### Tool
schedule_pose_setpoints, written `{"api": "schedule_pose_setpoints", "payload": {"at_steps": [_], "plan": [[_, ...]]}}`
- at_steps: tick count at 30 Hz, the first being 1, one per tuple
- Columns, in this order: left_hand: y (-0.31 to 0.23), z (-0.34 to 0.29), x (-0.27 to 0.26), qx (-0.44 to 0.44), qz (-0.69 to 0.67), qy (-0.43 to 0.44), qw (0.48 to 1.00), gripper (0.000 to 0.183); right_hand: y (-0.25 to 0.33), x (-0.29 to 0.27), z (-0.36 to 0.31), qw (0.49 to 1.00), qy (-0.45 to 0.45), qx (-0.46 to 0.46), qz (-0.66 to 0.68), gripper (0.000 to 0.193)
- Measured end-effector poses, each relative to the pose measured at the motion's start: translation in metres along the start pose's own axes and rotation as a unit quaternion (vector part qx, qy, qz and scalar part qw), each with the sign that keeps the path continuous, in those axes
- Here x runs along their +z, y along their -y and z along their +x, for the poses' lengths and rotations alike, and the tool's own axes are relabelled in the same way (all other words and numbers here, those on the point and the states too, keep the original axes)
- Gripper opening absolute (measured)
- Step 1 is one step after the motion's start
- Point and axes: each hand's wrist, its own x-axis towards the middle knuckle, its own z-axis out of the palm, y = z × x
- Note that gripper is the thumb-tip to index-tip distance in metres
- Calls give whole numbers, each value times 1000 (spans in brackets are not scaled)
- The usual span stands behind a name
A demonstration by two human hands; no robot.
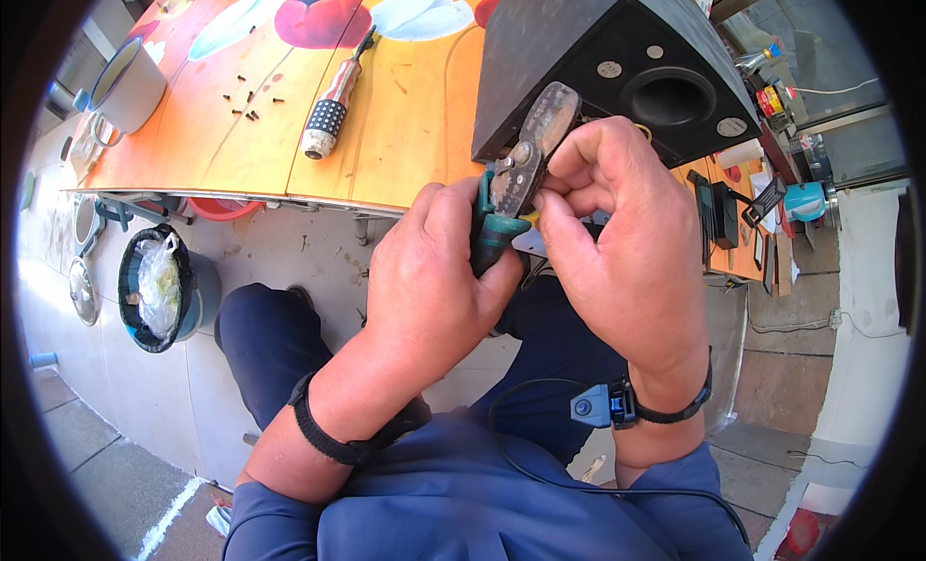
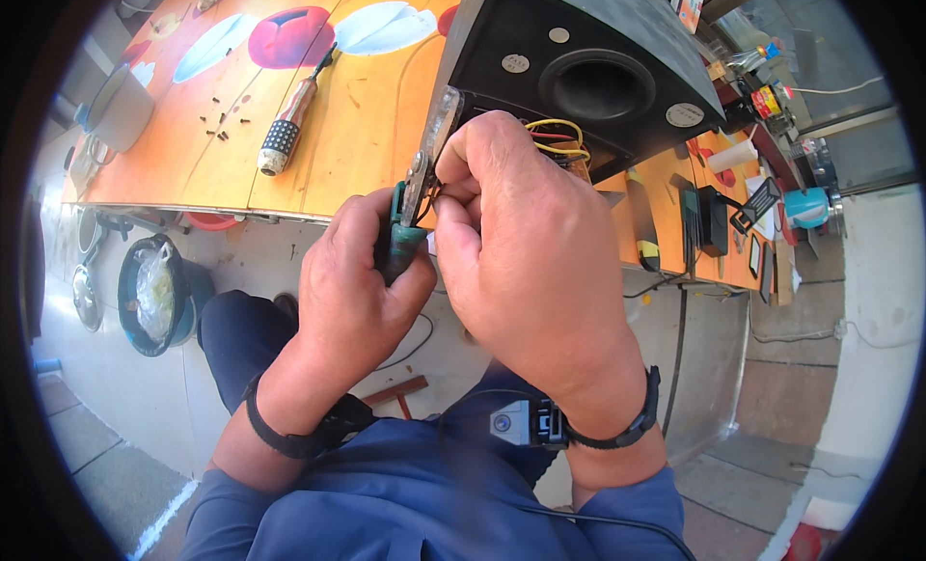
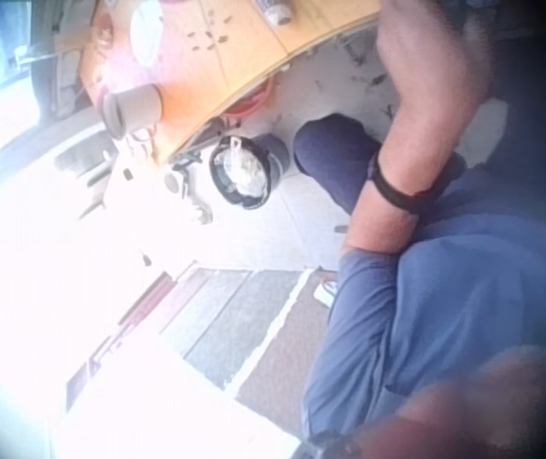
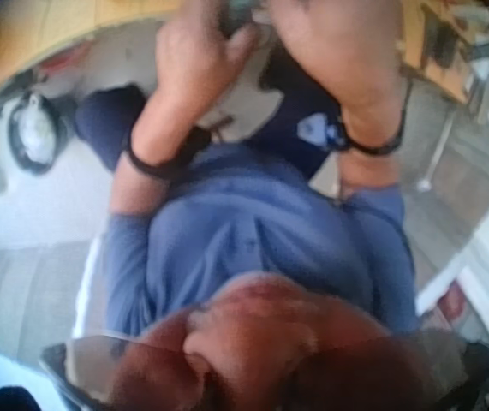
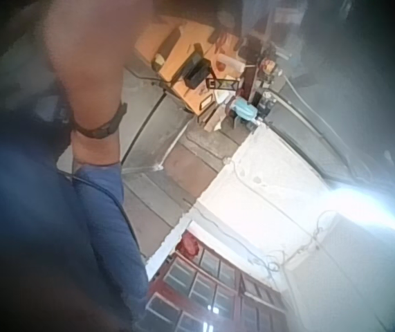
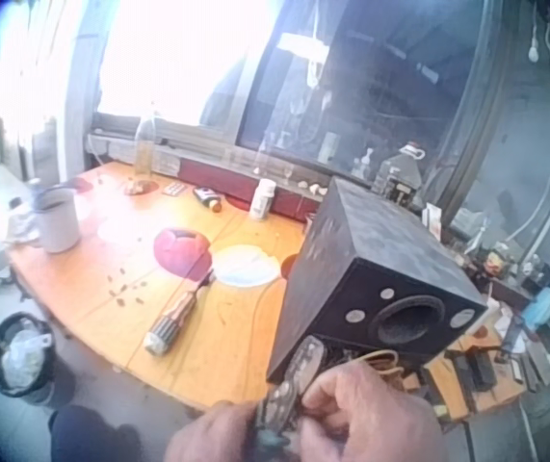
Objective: The person works on a disassembled electronic device, using pliers and wire cutters to strip and cut wires, then connects a power cable to the device's back panel.
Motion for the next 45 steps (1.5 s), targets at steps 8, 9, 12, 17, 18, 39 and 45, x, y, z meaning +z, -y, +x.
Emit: {"api": "schedule_pose_setpoints", "payload": {"at_steps": [8, 9, 12, 17, 18, 39, 45], "plan": [[2, 2, -1, 13, 29, -7, 999, 52, 2, -2, 2, 999, 5, -13, -33, 21], [2, 2, -1, 11, 29, -11, 999, 50, 3, -2, 2, 999, 5, -12, -35, 21], [4, 2, -1, 13, 39, -15, 999, 48, 3, -3, 2, 999, 9, -5, -41, 21], [6, 2, -3, 26, 64, -5, 998, 54, 1, -4, 2, 999, 14, -11, -41, 21], [6, 1, -4, 24, 67, -2, 997, 54, 0, -5, 2, 999, 17, -15, -43, 21], [-1, 2, -42, -214, -244, 107, 940, 28, 3, 1, 4, 1000, 11, -26, -13, 21], [19, 5, -72, -213, -193, 30, 957, 46, 5, 2, 4, 1000, 18, -14, -13, 20]]}}
